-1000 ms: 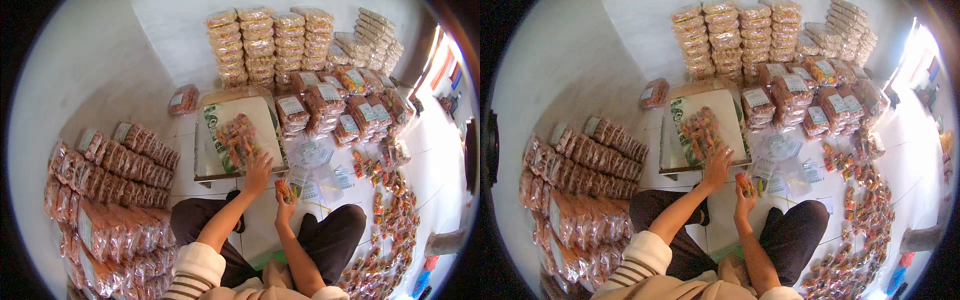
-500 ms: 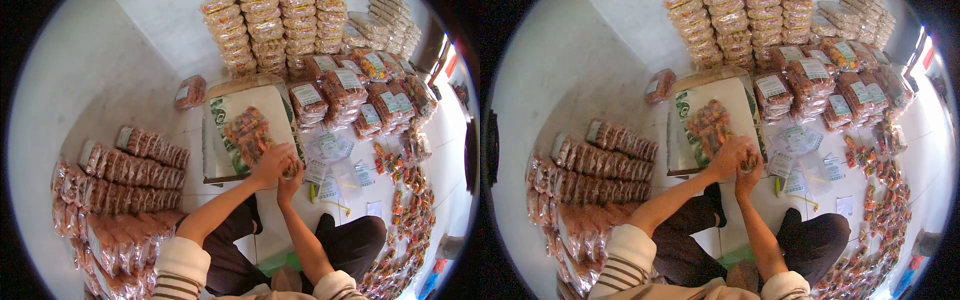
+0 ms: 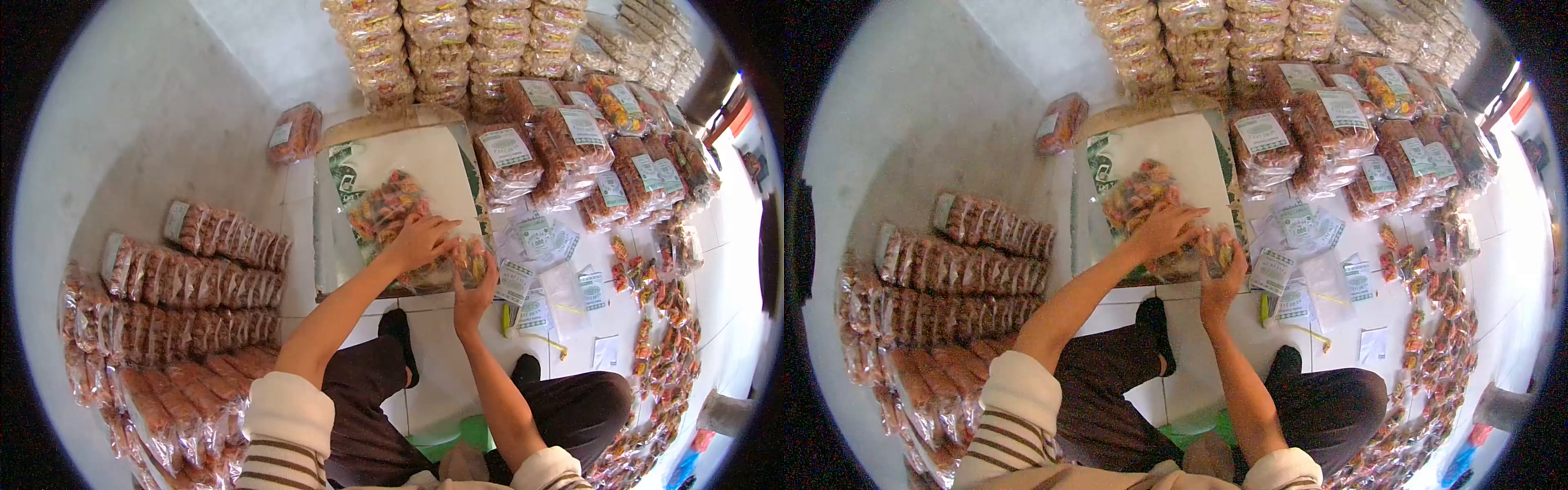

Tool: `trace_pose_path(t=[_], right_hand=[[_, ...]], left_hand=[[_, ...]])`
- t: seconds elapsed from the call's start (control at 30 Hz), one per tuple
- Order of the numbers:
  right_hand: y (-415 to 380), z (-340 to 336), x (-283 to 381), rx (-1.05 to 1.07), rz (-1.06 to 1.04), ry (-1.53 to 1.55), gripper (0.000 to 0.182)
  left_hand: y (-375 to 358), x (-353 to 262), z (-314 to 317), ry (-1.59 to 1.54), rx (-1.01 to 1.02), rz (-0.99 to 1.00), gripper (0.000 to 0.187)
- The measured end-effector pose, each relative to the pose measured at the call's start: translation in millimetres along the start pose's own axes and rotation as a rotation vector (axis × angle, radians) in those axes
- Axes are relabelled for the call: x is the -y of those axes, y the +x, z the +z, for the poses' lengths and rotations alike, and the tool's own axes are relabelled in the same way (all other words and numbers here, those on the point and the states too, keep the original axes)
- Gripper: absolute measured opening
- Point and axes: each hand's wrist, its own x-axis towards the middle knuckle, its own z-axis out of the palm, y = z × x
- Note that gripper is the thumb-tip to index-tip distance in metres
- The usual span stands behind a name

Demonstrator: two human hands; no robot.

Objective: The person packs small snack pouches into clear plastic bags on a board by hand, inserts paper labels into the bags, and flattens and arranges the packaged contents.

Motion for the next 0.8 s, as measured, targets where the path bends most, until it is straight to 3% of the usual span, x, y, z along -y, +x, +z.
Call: trace_pose_path(t=[0.17,0.27,0.47,0.53,0.63,0.73,0.8], right_hand=[[8.1,0.1,3.4,0.067,-0.059,0.038,0.058],[7.8,2.2,-9.3,0.087,-0.128,0.024,0.06],[10.3,16.8,-26.6,0.08,-0.181,-0.018,0.06],[13.8,20.3,-30.5,0.117,-0.201,0.002,0.058],[15.8,31.9,-46.6,0.199,-0.131,-0.02,0.05],[15.2,41.8,-56.1,0.277,0.037,0.343,0.048],[22.0,24.8,-24.0,0.307,0.311,0.535,0.048]], left_hand=[[14.6,-16.5,17.6,0.052,0.029,-0.076,0.035],[19.7,-10.4,33.9,-0.208,0.081,-0.063,0.034],[27.2,-24.7,37.3,-0.101,0.118,0.057,0.025],[27.5,-26.2,37.0,-0.103,0.026,0.107,0.022],[28.7,-21.8,42.1,-0.153,0.048,0.139,0.025],[28.1,-21.8,37.2,-0.163,0.143,0.135,0.027],[30.8,-6.8,32.6,-0.201,0.054,0.06,0.029]])
